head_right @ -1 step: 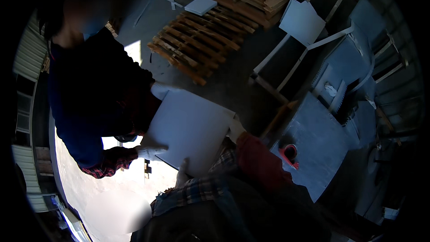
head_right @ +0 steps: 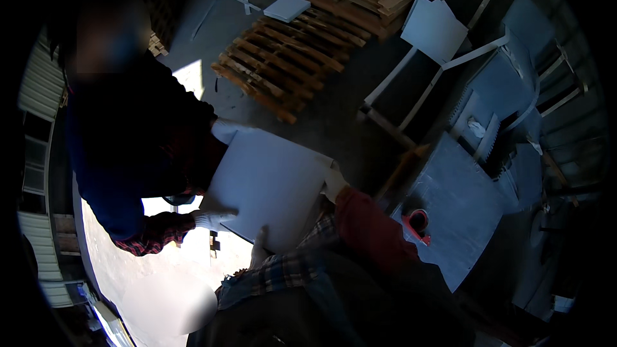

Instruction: The person wraps flat gray boards in plastic film and places them into cardboard boxes. A coworker assists by taping the boards together and handing them over. The person also stacks wrapped boards and continues wrapping additional boards throughout the clip.

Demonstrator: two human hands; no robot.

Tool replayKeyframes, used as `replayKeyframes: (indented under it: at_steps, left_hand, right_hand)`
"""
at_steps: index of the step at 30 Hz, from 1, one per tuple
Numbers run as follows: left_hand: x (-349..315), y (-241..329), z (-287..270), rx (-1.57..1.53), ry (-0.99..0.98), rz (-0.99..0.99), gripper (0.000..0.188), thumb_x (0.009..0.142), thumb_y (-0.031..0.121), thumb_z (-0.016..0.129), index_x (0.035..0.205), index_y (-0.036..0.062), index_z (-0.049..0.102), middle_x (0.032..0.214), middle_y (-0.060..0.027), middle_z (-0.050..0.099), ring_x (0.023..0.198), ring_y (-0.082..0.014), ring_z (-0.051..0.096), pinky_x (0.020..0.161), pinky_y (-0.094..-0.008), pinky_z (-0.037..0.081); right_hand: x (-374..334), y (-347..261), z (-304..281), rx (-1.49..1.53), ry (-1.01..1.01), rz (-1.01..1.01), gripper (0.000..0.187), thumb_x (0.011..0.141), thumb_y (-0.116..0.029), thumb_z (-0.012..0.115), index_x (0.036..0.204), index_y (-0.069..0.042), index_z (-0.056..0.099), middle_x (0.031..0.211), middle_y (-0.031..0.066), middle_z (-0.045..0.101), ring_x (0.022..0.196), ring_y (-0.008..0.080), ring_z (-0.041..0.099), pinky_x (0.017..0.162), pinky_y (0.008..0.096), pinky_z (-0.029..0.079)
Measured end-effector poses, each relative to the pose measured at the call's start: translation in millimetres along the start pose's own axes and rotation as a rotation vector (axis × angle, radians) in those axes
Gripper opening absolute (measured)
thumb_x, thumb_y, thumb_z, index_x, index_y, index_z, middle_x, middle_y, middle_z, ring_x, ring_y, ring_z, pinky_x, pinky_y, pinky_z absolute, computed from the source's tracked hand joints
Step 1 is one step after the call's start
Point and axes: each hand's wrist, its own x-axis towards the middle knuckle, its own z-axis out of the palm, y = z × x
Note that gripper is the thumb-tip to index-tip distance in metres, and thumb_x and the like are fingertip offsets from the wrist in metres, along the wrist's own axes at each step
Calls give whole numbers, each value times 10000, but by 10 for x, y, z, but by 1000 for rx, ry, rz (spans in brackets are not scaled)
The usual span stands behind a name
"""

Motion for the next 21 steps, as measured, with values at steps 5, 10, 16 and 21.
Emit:
replayKeyframes:
  at_steps: [5, 10, 16, 21]
  left_hand:
    - [562, 785, 663, 55, 56, 170, 714, 992, 564, 618, 1470, 51, 483, 1403, -153, 582, 1262, -344, 581, 1024, -561, 520]
    - [1175, 1458, 1149, -28, 212, 278, 727, 971, 553, 660, 1493, 81, 475, 1425, -135, 563, 1300, -338, 553, 1068, -558, 486]
    - [1939, 1950, 1778, -113, 167, 293, 713, 918, 506, 741, 1466, 122, 496, 1397, -120, 554, 1279, -327, 543, 1068, -550, 492]
    - [2714, 2236, 1735, -62, 218, 453, 745, 954, 548, 659, 1525, 123, 438, 1464, -132, 521, 1332, -354, 511, 1105, -568, 443]
  right_hand:
    - [1040, -639, 757, -132, -182, 89, 572, 951, -395, 735, 1426, -145, 536, 1291, 47, 638, 1138, 234, 654, 865, 510, 565]
    - [1727, -1422, 1670, -302, -82, 178, 601, 910, -409, 763, 1425, -170, 566, 1451, 74, 563, 1335, 322, 536, 1030, 670, 460]
    - [3352, -1599, 1811, -328, -111, 121, 578, 883, -405, 794, 1388, -181, 624, 1445, 90, 581, 1388, 332, 492, 1071, 702, 399]
    - [3786, -1978, 2189, -302, -313, -5, 510, 932, -393, 761, 1371, -160, 647, 1324, 63, 649, 1303, 255, 552, 999, 586, 477]
